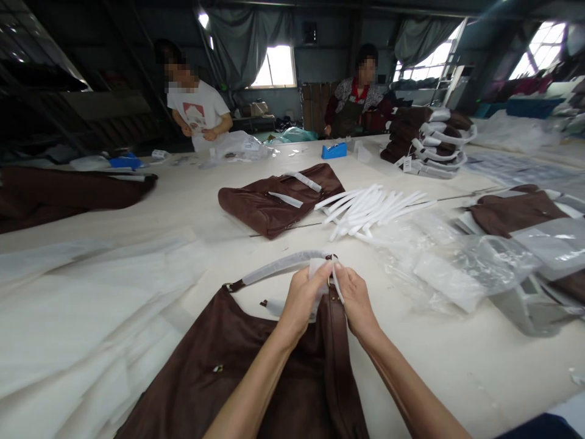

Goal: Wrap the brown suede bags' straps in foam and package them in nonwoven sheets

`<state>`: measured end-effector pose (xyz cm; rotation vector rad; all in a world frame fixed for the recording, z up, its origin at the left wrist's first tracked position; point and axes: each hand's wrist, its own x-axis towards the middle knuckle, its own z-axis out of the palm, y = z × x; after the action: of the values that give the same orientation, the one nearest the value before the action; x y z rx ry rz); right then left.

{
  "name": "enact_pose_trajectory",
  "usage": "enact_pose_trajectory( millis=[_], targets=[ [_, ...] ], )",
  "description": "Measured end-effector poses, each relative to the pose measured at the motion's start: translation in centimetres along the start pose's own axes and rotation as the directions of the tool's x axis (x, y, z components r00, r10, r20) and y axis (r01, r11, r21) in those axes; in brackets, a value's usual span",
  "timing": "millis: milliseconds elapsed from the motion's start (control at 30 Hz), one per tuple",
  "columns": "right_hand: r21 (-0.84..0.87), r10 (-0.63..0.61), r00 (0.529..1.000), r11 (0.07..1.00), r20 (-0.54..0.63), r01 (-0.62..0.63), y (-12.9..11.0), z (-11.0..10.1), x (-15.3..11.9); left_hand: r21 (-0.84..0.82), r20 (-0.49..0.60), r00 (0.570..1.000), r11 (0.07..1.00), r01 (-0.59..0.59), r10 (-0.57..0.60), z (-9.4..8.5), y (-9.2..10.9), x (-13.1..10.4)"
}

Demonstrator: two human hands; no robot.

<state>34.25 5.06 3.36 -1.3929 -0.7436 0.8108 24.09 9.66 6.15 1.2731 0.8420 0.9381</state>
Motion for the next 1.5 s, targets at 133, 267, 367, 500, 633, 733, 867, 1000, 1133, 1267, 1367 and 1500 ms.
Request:
enact_pose_trajectory(
  millis=[133,267,367,500,633,733,867,1000,1133,1267,1367,1500],
  targets=[
    [0.049,-0.024,1.0,0.999,0.001,0.024,0.4,0.1,0.2,0.059,-0.013,1.0,0.998,0.005,-0.005,-0.2,-0.5,0.7],
    [0.351,0.101,0.961,0.917,0.256,-0.189,0.1,-1.3,-0.6,0.045,-0.027,1.0,0.999,0.009,-0.008,-0.5,-0.9,1.1],
    [0.416,0.14,0.895,0.847,0.424,-0.33,-0.5,-2.5,-1.1,0.041,-0.027,1.0,0.999,0.002,-0.001,-0.5,-0.7,1.2],
    [0.403,0.151,0.927,0.868,0.342,-0.29,-0.7,-2.2,-0.8,0.042,0.012,1.0,0.999,-0.005,0.005,-0.4,-0.1,1.0],
    [0.284,0.095,0.977,0.947,0.189,-0.147,0.4,-1.1,-0.3,0.035,0.074,0.997,0.999,-0.004,0.002,-0.6,0.0,0.7],
    [0.148,0.008,0.996,0.989,0.091,-0.022,0.9,-0.7,-0.2,0.026,0.076,0.997,1.0,0.017,-0.019,-0.8,-0.4,0.7],
    [0.249,0.093,0.975,0.958,0.2,-0.142,0.2,-0.8,-0.5,0.032,0.014,1.0,0.999,0.012,-0.013,-0.9,-1.0,1.1],
    [0.337,0.164,0.933,0.901,0.319,-0.274,-0.8,-1.5,-1.0,0.074,0.031,1.0,0.997,-0.003,0.0,-1.1,-1.1,1.4],
    [0.408,0.171,0.91,0.852,0.378,-0.329,-0.8,-1.6,-1.2,0.103,0.03,0.999,0.995,-0.017,0.014,-1.2,-0.7,1.6],
    [0.41,0.171,0.925,0.858,0.339,-0.309,-0.5,-1.2,-1.0,0.095,-0.028,0.999,0.995,-0.028,0.03,-1.3,-0.3,2.0],
    [0.424,0.168,0.932,0.855,0.321,-0.3,-0.6,-1.2,-0.8,0.032,0.005,0.999,0.999,0.034,-0.034,-1.6,-0.3,1.6],
    [0.467,0.169,0.949,0.839,0.267,-0.281,-0.6,-1.4,-0.6,-0.122,0.103,0.981,0.976,0.179,-0.167,-2.0,-0.9,0.5]
  ],
)
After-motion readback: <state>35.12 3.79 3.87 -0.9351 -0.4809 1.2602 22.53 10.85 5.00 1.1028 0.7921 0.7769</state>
